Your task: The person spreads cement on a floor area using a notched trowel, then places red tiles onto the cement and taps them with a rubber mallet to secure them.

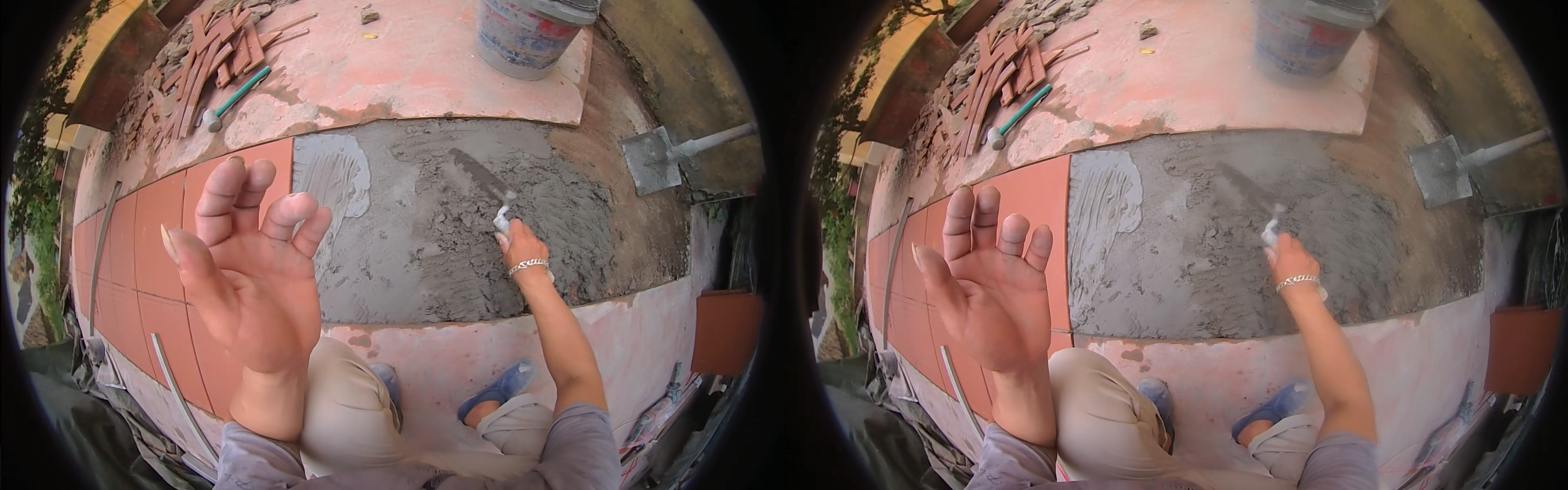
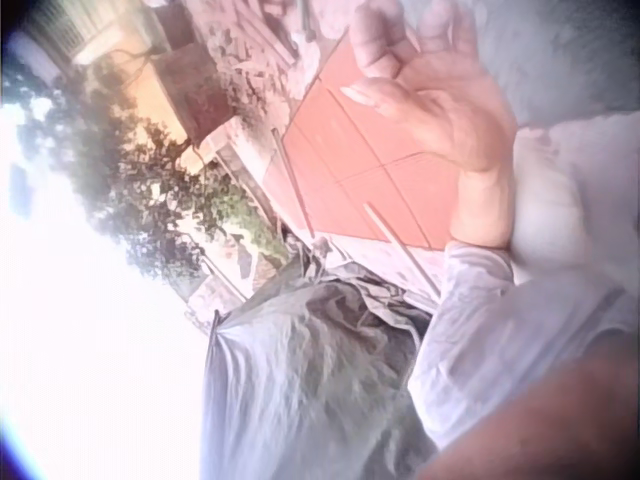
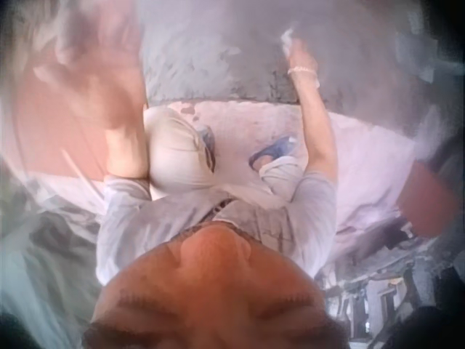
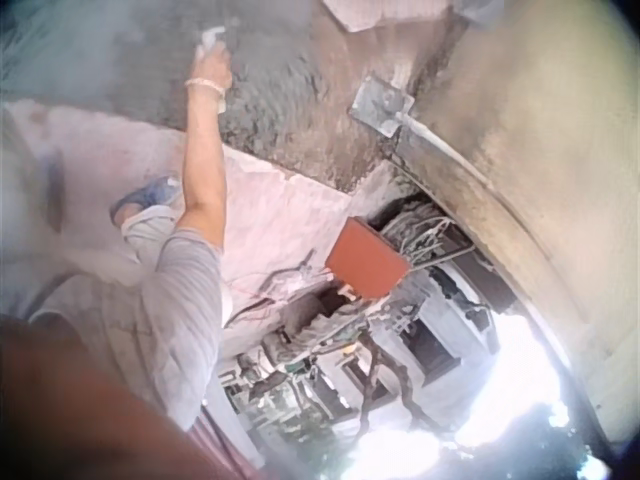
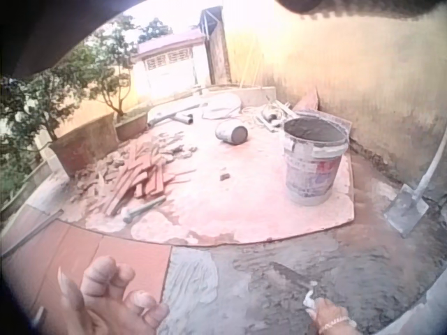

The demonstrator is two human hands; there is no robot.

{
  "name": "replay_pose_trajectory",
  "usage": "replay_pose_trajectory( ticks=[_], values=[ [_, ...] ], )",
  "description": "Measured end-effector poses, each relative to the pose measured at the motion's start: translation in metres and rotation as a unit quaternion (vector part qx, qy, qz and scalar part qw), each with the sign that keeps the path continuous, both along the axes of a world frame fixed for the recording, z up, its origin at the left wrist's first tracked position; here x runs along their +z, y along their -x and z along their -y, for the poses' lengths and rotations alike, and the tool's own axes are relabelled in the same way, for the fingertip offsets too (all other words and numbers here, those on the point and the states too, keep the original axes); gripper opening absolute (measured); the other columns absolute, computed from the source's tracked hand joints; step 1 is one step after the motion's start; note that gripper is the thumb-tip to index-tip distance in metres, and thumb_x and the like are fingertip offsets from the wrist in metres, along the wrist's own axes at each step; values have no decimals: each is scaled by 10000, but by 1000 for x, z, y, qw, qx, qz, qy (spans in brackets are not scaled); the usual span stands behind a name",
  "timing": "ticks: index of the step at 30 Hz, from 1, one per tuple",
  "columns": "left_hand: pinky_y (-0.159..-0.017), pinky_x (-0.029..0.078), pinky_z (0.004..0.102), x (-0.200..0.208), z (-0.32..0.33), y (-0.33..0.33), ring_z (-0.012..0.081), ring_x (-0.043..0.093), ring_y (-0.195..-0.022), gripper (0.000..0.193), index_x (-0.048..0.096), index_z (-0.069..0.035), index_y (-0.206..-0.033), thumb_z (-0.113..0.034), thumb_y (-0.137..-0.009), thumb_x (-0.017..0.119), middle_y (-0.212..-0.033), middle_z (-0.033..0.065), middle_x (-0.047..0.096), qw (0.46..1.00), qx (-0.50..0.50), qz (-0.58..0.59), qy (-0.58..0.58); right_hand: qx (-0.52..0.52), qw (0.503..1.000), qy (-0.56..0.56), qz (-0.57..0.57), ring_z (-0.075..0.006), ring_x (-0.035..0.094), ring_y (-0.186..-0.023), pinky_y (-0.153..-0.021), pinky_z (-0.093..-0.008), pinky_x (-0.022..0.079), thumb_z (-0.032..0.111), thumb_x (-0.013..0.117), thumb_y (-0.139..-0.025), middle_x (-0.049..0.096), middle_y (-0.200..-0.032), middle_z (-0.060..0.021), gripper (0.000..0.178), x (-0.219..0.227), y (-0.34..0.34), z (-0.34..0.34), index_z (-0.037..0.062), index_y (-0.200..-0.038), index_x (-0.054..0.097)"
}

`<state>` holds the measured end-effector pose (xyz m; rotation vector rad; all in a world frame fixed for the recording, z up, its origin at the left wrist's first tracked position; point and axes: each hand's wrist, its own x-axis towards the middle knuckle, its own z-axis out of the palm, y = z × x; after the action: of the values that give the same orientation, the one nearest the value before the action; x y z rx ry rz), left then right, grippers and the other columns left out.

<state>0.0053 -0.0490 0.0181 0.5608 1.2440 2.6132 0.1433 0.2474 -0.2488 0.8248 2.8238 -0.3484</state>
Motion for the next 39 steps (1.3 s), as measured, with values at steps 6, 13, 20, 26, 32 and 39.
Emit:
replay_pose_trajectory(
  ticks=[6,13,20,26,32,39],
  values=[
    [-946,528,444,19,26,-11,243,644,-1045,681,449,-47,-1425,-594,-1037,330,-1347,120,545,996,82,22,4,14,997,-30,66,-382,672,-952,-798,-495,535,336,635,-937,669,-1059,-161,299,15,47,-31,90,-1058,515],
    [-933,524,453,25,46,-14,241,623,-1059,617,466,-53,-1414,-537,-1058,326,-1387,129,520,993,107,-16,37,57,993,-36,-96,-393,663,-1001,-855,-483,526,279,651,-922,677,-1088,-174,321,38,91,-70,84,-1152,542],
    [-921,514,454,25,34,-25,219,603,-1022,580,504,-69,-1384,-517,-1068,318,-1412,125,495,995,63,-20,77,114,986,-32,121,-382,688,-1001,-862,-483,538,268,573,-959,706,-1081,-204,277,0,121,-65,59,-1139,558],
    [-889,520,463,21,26,-27,215,602,-1008,587,489,-69,-1390,-526,-1067,310,-1351,117,499,995,11,-25,96,84,989,-13,117,-378,685,-1046,-889,-476,541,158,488,-977,703,-1124,-208,253,-24,191,-43,64,-1195,575],
    [-868,528,473,18,28,-24,225,608,-996,595,493,-65,-1381,-533,-1066,303,-1329,125,498,993,-4,-44,108,164,976,-12,142,-362,684,-1056,-894,-457,537,166,471,-981,706,-1111,-209,251,-27,178,-24,65,-1182,582],
    [-840,539,487,17,23,-25,233,621,-936,582,518,-59,-1301,-545,-1060,308,-1232,130,517,993,21,-27,116,264,945,8,190,-363,697,-1001,-879,-470,535,201,492,-967,716,-1061,-205,224,-20,116,-3,74,-1128,583]
  ],
)
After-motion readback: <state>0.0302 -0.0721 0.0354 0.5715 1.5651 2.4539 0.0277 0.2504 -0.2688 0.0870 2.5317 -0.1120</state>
